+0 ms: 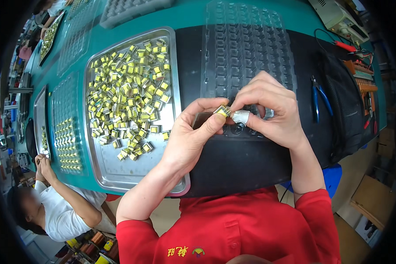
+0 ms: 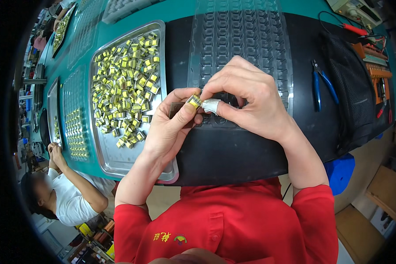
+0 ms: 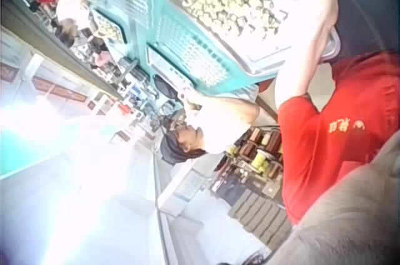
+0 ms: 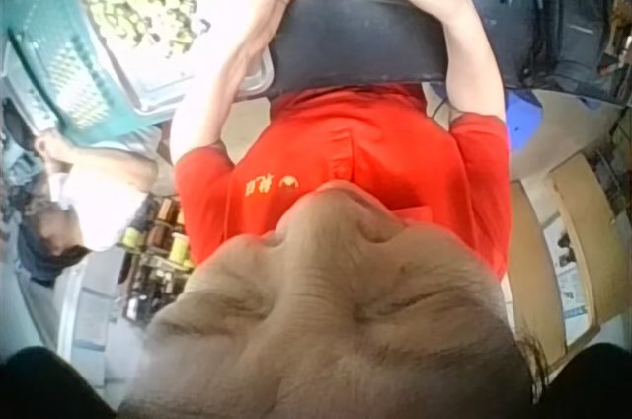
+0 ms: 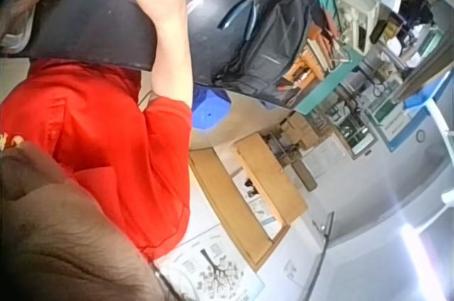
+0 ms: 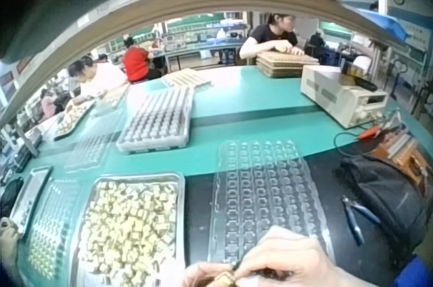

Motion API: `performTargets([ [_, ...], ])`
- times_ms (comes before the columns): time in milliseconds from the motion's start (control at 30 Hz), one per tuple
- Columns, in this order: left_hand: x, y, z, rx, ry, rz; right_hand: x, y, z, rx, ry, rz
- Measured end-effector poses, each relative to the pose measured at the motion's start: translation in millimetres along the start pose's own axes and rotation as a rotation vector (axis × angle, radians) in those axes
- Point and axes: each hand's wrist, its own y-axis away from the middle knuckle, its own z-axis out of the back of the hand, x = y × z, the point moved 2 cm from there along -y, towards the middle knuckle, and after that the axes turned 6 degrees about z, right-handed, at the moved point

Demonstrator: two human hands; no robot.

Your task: The person is sitting at a workbench in a factory, picking up small yellow components and applying small label strips or tape to them before placing them into a tray.

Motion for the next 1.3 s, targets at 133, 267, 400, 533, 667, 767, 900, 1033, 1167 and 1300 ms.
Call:
performTargets([
  [133,0.1,-0.5,0.9,0.008,0.010,0.003,-1.3,-0.2,0.0,0.000,0.008,0.016],
  [267,0.7,-0.5,-0.1,0.001,0.002,0.002,-1.4,-0.1,0.2,0.006,0.012,0.029],
  [400,1.4,-2.7,0.8,0.002,-0.014,0.004,-1.8,-0.2,1.2,0.015,0.056,0.053],
  [533,1.2,-2.4,0.3,-0.003,-0.026,0.003,-3.3,0.2,0.1,0.012,0.085,0.088],
  [667,-1.5,0.4,-2.4,0.005,-0.025,-0.002,1.1,-1.8,2.2,0.021,0.117,0.123],
  [767,-2.2,0.7,0.0,0.001,-0.015,0.008,2.1,-3.3,1.3,0.000,0.136,0.148],
  [900,-2.8,0.7,-3.6,-0.013,0.056,-0.010,2.4,-2.3,1.6,0.001,0.003,-0.010],
  [1033,-1.7,-0.2,-6.6,0.040,0.175,0.051,1.7,-1.1,4.6,0.035,-0.095,-0.129],
  [1167,-0.2,-0.1,-5.0,0.091,0.201,0.058,1.3,-0.5,1.6,0.025,-0.096,-0.105],
  [1300,-0.9,0.0,-5.7,0.120,0.222,0.068,0.8,0.0,-0.5,0.014,-0.099,-0.097],
])
